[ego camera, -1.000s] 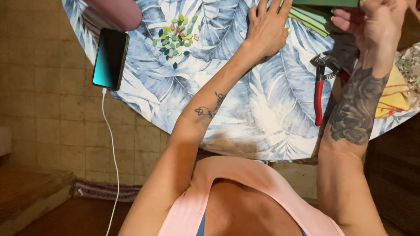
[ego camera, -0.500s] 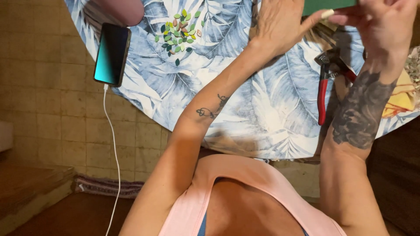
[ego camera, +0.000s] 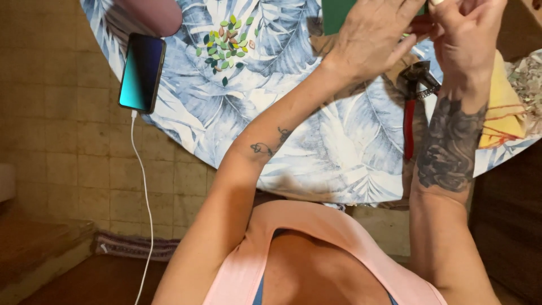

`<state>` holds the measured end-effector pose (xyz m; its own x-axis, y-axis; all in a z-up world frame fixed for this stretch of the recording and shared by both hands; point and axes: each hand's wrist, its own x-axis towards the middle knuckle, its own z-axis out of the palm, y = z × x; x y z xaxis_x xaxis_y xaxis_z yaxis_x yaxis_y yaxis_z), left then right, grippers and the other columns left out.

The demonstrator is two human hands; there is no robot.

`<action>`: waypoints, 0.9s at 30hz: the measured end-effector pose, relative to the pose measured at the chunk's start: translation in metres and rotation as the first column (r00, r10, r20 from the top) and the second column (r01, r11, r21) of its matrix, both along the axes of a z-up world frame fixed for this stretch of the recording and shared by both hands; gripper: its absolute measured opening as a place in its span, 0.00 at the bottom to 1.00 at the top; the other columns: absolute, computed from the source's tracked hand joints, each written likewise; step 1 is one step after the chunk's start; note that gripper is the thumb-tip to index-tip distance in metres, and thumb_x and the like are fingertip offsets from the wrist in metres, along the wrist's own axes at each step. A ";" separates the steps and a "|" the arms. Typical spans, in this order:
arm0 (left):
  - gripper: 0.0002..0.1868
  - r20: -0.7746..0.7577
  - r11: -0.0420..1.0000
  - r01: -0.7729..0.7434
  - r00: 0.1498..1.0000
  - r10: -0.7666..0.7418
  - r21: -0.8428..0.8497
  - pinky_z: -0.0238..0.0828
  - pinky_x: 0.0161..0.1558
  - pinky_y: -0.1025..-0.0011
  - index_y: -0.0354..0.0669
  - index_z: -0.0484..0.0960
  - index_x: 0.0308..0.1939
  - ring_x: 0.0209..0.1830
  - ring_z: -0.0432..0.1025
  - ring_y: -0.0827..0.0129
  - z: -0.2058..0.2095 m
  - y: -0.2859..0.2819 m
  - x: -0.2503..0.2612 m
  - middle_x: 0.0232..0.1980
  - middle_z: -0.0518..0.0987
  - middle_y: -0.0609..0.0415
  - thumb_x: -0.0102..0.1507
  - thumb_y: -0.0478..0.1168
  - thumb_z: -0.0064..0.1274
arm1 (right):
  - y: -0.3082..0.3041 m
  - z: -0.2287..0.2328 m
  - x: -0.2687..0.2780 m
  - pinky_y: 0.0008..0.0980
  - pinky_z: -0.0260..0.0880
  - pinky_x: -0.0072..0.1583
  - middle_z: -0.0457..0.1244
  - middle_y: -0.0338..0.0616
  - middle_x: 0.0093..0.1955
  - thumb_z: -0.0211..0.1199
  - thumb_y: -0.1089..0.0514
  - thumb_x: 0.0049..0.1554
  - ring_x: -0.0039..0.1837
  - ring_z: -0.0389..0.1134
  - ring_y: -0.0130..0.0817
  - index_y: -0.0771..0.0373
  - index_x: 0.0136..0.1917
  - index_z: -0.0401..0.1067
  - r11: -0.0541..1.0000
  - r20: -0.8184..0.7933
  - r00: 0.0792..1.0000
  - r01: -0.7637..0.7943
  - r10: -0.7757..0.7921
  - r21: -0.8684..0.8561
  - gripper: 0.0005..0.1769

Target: Cutting small mosaic tiles into smaller pieces using tile nippers on a table.

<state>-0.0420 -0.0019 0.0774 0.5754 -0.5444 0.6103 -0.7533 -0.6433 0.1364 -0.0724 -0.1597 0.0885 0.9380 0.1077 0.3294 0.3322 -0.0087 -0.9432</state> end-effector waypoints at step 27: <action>0.05 0.280 0.882 0.465 0.839 -0.467 0.080 0.74 0.34 0.75 0.35 0.77 0.34 0.33 0.74 0.64 0.009 0.147 -0.115 0.36 0.77 0.47 0.57 0.30 0.45 | 0.054 -0.017 -0.018 0.26 0.68 0.33 0.62 0.61 0.35 0.45 0.64 0.57 0.35 0.66 0.42 0.69 0.37 0.58 0.917 -0.850 0.457 -0.391 0.264 0.074 0.08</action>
<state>-0.1572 0.1447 0.0860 0.0560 -0.7103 0.7017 -0.9695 -0.2068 -0.1319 -0.0901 -0.1062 0.0712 0.6495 0.4442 -0.6171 -0.5986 -0.2018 -0.7752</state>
